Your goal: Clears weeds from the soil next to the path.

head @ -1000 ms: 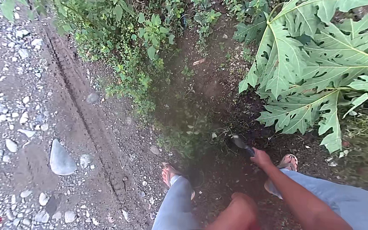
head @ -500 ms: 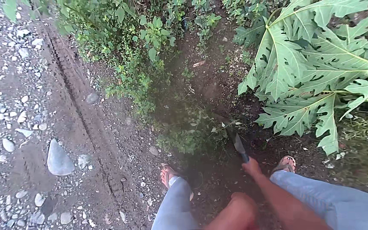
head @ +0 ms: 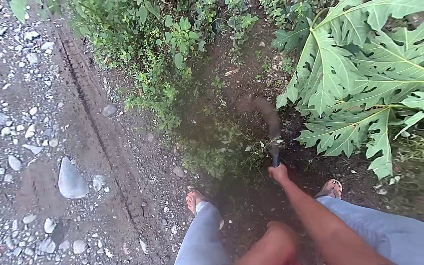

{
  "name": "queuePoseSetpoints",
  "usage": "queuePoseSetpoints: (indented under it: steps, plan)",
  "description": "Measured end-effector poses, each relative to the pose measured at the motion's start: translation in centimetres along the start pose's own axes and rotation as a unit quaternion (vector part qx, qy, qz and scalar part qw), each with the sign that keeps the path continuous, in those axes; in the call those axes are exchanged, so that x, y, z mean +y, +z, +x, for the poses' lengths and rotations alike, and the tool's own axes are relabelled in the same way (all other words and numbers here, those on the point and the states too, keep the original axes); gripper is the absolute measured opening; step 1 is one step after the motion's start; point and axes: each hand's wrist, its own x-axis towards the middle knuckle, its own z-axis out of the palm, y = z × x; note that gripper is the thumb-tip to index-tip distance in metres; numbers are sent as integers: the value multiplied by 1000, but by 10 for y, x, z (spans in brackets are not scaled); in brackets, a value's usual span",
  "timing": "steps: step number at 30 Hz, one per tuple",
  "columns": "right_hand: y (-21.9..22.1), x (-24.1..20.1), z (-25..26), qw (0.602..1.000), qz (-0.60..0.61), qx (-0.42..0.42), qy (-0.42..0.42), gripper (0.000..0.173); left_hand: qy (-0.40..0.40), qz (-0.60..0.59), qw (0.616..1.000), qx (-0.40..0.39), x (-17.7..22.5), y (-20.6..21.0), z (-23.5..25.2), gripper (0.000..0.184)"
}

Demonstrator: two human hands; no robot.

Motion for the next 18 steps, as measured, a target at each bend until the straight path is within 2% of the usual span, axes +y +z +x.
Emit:
queuePoseSetpoints:
  steps: [2, 4, 5, 8, 10, 13, 15, 16, 18]
  plan:
    - [-16, 21, -7, 971, -226, -74, 0, 52, -6, -13, 1000, -9, 1, -6, -10, 34]
    - [-39, 36, -12, 930, -352, -101, -27, 55, -13, -16, 1000, -16, 2, -8, -14, 34]
    - [-51, 42, -13, 920, -378, -99, -37, 56, -11, -17, 1000, -16, 2, -7, -14, 34]
    - [-77, 41, -10, 939, -338, -26, -55, 53, -11, -28, 999, -14, 3, -6, -20, 33]
    - [-80, 24, -14, 964, -252, 53, -69, 49, -5, -26, 1000, -10, 4, -4, -21, 32]
    - [-55, -16, -17, 984, -61, 142, -86, 53, 3, -17, 1000, -13, 3, -8, -30, 33]
    - [-31, -29, -16, 986, 26, 145, -81, 54, 8, -8, 1000, -8, 1, -7, -24, 32]
    - [-22, -25, -15, 989, 17, 129, -73, 53, 13, 2, 1000, 0, -1, -4, -16, 31]
    - [-19, -6, -18, 991, -118, 54, -40, 52, 6, -2, 1000, -4, 0, -6, -17, 31]
